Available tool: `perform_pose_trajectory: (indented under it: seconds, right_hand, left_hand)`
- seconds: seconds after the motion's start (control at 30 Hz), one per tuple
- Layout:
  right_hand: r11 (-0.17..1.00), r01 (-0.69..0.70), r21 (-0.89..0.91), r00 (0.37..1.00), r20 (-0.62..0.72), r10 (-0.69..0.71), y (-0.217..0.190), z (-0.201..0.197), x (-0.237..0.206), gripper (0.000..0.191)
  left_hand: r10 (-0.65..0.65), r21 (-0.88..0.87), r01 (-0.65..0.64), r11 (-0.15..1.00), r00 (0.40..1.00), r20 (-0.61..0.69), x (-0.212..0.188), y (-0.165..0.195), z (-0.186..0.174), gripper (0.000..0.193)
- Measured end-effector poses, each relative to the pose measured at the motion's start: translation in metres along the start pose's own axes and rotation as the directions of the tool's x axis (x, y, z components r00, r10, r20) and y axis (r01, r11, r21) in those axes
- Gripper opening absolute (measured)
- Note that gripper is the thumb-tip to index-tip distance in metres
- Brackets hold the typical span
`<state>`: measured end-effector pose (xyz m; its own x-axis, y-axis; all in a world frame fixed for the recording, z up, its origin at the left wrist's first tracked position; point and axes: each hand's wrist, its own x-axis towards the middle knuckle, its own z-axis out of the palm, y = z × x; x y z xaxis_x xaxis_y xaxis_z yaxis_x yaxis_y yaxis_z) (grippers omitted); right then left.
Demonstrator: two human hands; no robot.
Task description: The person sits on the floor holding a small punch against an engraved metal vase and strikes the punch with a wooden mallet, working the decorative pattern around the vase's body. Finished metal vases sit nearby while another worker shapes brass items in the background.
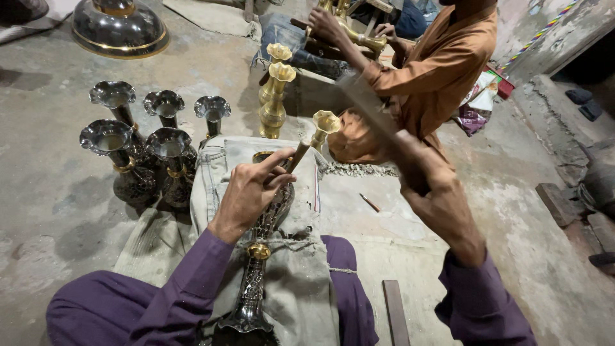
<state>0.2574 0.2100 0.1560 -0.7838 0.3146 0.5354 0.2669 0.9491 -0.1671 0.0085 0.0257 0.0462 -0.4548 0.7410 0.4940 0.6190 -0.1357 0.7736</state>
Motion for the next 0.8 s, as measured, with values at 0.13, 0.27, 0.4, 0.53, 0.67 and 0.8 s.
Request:
perform_pose_trajectory:
  seconds: [0.13, 0.27, 0.4, 0.53, 0.67, 0.8]
  right_hand:
    - [0.992, -0.042, -0.120, 0.999, 0.014, 0.044, -0.003, 0.003, 0.000, 0.076]
    - [0.989, -0.014, 0.147, 1.000, 0.015, 0.012, -0.006, 0.006, 0.000, 0.071]
    - [0.994, 0.015, -0.109, 0.999, -0.032, -0.018, -0.010, 0.004, 0.002, 0.077]
    - [0.994, 0.008, -0.105, 0.998, 0.056, -0.002, -0.013, 0.000, 0.001, 0.080]
    - [0.967, -0.042, -0.253, 0.995, 0.077, 0.063, -0.012, -0.002, -0.002, 0.081]
    - [0.992, -0.033, -0.121, 0.995, -0.096, 0.022, -0.010, -0.001, -0.004, 0.079]
  left_hand:
    - [-0.063, -0.015, 0.063, 0.998, 0.998, -0.028, -0.001, 0.002, -0.001, 0.048]
    - [-0.044, -0.023, 0.043, 0.999, 0.998, -0.035, -0.002, -0.001, 0.000, 0.048]
    - [-0.045, 0.008, 0.045, 0.999, 0.999, -0.005, -0.001, -0.008, 0.004, 0.047]
    - [0.005, 0.029, -0.005, 1.000, 1.000, -0.010, -0.002, -0.012, 0.004, 0.046]
    - [0.016, 0.012, -0.015, 1.000, 1.000, -0.020, -0.003, -0.008, 0.002, 0.050]
    - [0.009, 0.023, -0.009, 1.000, 1.000, -0.020, -0.002, -0.004, 0.000, 0.050]
